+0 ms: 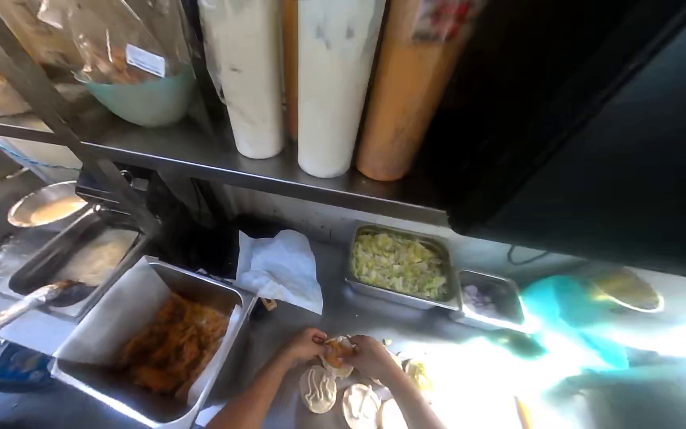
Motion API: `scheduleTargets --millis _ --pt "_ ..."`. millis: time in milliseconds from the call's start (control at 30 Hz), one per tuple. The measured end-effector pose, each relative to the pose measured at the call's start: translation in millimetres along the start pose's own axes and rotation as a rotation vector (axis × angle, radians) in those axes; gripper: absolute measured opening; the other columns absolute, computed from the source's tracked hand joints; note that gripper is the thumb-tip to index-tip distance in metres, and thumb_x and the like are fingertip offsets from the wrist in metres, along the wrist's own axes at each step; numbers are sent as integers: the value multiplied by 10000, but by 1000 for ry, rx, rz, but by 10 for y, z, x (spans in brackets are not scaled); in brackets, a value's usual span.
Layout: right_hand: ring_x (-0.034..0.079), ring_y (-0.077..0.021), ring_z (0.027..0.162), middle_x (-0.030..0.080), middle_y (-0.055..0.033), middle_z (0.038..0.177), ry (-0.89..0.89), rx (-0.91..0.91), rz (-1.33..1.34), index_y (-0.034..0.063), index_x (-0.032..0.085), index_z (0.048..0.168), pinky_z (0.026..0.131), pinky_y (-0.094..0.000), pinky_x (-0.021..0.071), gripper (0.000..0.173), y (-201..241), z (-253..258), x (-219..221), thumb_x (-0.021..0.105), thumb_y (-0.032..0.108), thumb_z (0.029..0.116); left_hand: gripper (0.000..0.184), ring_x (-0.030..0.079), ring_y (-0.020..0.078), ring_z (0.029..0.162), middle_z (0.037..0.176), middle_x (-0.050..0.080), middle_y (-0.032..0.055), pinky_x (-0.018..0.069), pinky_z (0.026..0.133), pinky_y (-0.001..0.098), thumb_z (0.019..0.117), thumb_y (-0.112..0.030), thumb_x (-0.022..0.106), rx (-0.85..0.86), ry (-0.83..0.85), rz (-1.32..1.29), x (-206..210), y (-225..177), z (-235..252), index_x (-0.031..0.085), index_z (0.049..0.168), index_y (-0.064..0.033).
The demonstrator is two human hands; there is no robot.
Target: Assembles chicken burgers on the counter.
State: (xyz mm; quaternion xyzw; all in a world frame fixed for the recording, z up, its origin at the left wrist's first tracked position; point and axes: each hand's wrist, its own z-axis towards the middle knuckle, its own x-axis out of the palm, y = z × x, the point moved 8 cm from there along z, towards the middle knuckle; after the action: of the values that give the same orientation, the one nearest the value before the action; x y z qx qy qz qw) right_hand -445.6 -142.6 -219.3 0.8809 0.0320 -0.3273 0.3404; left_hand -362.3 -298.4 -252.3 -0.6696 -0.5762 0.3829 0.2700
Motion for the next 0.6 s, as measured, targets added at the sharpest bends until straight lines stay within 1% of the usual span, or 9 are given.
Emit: scheduleTargets --millis 33,67,100,167,233,300,400,500,600 --pt "692 -262 1019 729 -93 1085 -36 -18 17 122 698 1219 953 -542 538 538 58 -46 -7 803 456 810 609 656 266 1139 1301 631 196 557 978 437 892 -217 794 57 31 -42 -24 -34 -47 550 1406 -1" --pt "689 -257 1026 726 -87 1093 -79 -39 35 129 688 1237 957 -538 538 554 140 -118 -21 826 427 790 613 659 257 1135 1296 633 195 555 988 423 881 -178 800 121 49 -68 -59 -70 -116 547 1410 0" --pt "691 -251 1030 725 -81 1106 -128 -62 51 139 670 1273 955 -530 545 593 223 -204 -19 846 396 769 614 660 243 1139 1296 640 185 548 1008 410 868 -158 807 182 51 -79 -96 -82 -203 556 1409 -12" --pt "683 -229 1045 711 -66 1138 -240 -105 63 150 651 1287 950 -496 558 624 360 -403 58 868 356 740 588 663 210 1129 1288 653 145 548 1010 382 856 -157 814 287 8 -53 -144 -39 -418 597 1393 -61" --pt "667 -230 1079 683 -76 1186 -336 -159 24 140 657 1265 950 -473 564 573 454 -556 213 858 335 765 531 658 191 1138 1312 629 117 559 1012 353 855 -147 812 386 -72 -8 -174 41 -613 643 1356 -98" --pt "669 -235 1088 686 -84 1186 -423 -203 -66 131 681 1223 943 -451 571 478 476 -660 446 825 313 805 440 651 185 1144 1315 628 109 554 1015 339 865 -145 794 481 -169 80 -178 143 -796 694 1292 -114" --pt "668 -272 1126 690 -108 1201 -480 -256 -226 114 690 1228 963 -465 561 356 521 -843 758 740 235 897 310 632 177 1190 1287 653 108 515 1063 337 916 -128 726 646 -265 212 -131 292 -993 727 1226 -116" --pt "688 -263 1094 695 -100 1190 -607 -405 -336 117 702 1175 881 -443 602 267 530 -1047 995 631 100 918 237 631 180 1208 1268 669 98 513 1072 338 966 -91 657 773 -283 266 -81 407 -1135 740 1187 -115" --pt "672 -258 1152 671 -101 1268 -602 -414 -397 96 695 1160 885 -423 606 331 475 -1147 1165 536 -8 889 264 599 187 1277 1334 654 80 483 1110 354 1013 -73 552 795 -222 328 -3 454 -1222 739 1191 -132"
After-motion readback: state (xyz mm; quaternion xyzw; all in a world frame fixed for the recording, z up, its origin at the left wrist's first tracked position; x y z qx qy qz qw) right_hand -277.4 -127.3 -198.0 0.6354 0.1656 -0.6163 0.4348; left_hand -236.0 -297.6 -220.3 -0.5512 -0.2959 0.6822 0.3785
